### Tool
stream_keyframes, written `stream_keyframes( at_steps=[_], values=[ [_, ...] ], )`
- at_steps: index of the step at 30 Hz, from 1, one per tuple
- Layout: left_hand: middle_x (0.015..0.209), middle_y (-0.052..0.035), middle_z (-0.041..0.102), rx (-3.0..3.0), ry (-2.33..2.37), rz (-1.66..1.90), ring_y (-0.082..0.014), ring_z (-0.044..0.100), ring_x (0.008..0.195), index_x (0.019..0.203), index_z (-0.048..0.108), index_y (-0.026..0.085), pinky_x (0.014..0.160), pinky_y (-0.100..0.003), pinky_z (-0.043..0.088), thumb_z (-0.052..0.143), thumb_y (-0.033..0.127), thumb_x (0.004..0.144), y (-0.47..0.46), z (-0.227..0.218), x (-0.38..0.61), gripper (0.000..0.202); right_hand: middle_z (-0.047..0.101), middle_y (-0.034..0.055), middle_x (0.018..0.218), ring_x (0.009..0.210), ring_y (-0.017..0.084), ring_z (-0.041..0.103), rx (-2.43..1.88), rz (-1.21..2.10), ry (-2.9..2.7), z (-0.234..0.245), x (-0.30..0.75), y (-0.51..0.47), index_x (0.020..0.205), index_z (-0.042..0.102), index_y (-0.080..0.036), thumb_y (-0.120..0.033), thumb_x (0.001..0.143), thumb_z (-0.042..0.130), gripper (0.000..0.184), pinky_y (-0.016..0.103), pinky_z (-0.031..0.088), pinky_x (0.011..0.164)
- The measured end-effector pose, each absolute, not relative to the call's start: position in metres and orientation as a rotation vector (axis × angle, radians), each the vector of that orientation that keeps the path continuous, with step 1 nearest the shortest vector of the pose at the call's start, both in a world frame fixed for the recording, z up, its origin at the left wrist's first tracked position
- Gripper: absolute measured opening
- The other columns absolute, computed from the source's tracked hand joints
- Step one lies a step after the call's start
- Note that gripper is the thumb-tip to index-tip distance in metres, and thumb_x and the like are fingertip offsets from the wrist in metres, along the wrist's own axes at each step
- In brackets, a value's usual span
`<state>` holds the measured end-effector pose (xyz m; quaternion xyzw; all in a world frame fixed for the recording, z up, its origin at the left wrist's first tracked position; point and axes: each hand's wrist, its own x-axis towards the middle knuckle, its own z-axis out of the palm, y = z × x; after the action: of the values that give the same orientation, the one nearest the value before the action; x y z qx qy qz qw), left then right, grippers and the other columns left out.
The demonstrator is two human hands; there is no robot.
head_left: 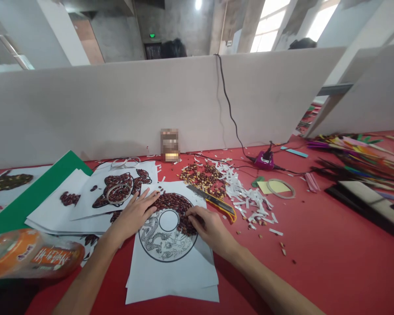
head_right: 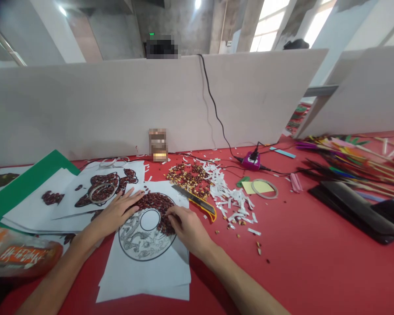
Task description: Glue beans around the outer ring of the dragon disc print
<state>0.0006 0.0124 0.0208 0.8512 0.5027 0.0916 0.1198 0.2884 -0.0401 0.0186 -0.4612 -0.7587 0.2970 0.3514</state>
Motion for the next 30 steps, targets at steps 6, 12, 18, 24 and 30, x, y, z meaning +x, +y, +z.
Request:
stream_keyframes(
  at_steps=[6, 12, 18, 24, 30],
  values=[
    [0.154, -0.0021, 0.049, 2.424, 1.464, 0.419, -0.0219, 0.04, 0.147, 0.151, 0.043, 0.029, 0.124, -0.051, 0.026, 0.038, 0.038, 0.106, -0.002, 0.02, 0.006, 0.047, 0.069, 0.0035, 0.094, 0.086, 0.019, 0.064, -1.218, 0.64, -2.008, 0.018, 0.3, -0.034, 0.103, 0.062, -0.024, -0.023, 0.1, 0.048, 0.014, 0.03, 0.047, 0.076],
    [0.137, -0.0085, 0.064, 2.339, 1.569, 0.808, -0.0222, 0.058, 0.129, 0.128, 0.065, 0.02, 0.115, -0.045, 0.042, 0.038, 0.027, 0.103, 0.001, 0.021, -0.001, 0.037, 0.07, 0.0028, 0.094, 0.086, 0.019, 0.064, -1.232, 0.62, -1.983, 0.015, 0.304, -0.033, 0.104, 0.063, -0.025, -0.024, 0.1, 0.049, 0.014, 0.03, 0.046, 0.076],
    [0.11, -0.0043, 0.072, 2.366, 1.429, 0.802, -0.0202, 0.068, 0.102, 0.11, 0.071, 0.024, 0.095, -0.037, 0.055, 0.048, 0.021, 0.098, -0.002, 0.028, -0.001, 0.026, 0.07, 0.0026, 0.091, 0.083, 0.018, 0.064, -1.223, 0.606, -1.997, 0.018, 0.301, -0.034, 0.102, 0.064, -0.025, -0.024, 0.1, 0.048, 0.016, 0.029, 0.045, 0.074],
    [0.118, -0.0053, 0.07, 2.38, 1.386, 0.833, -0.0206, 0.066, 0.11, 0.118, 0.067, 0.024, 0.101, -0.039, 0.053, 0.046, 0.016, 0.098, 0.0, 0.018, 0.004, 0.03, 0.068, 0.0022, 0.087, 0.08, 0.018, 0.063, -1.213, 0.592, -1.998, 0.018, 0.301, -0.033, 0.102, 0.064, -0.024, -0.024, 0.1, 0.048, 0.016, 0.028, 0.045, 0.073],
    [0.13, -0.006, 0.066, 2.36, 1.357, 0.812, -0.0205, 0.059, 0.123, 0.132, 0.06, 0.025, 0.11, -0.043, 0.048, 0.041, 0.012, 0.098, 0.001, 0.014, 0.004, 0.041, 0.069, 0.0033, 0.09, 0.083, 0.018, 0.063, -1.215, 0.603, -1.995, 0.016, 0.301, -0.032, 0.102, 0.063, -0.024, -0.024, 0.1, 0.048, 0.016, 0.028, 0.045, 0.072]
  ],
)
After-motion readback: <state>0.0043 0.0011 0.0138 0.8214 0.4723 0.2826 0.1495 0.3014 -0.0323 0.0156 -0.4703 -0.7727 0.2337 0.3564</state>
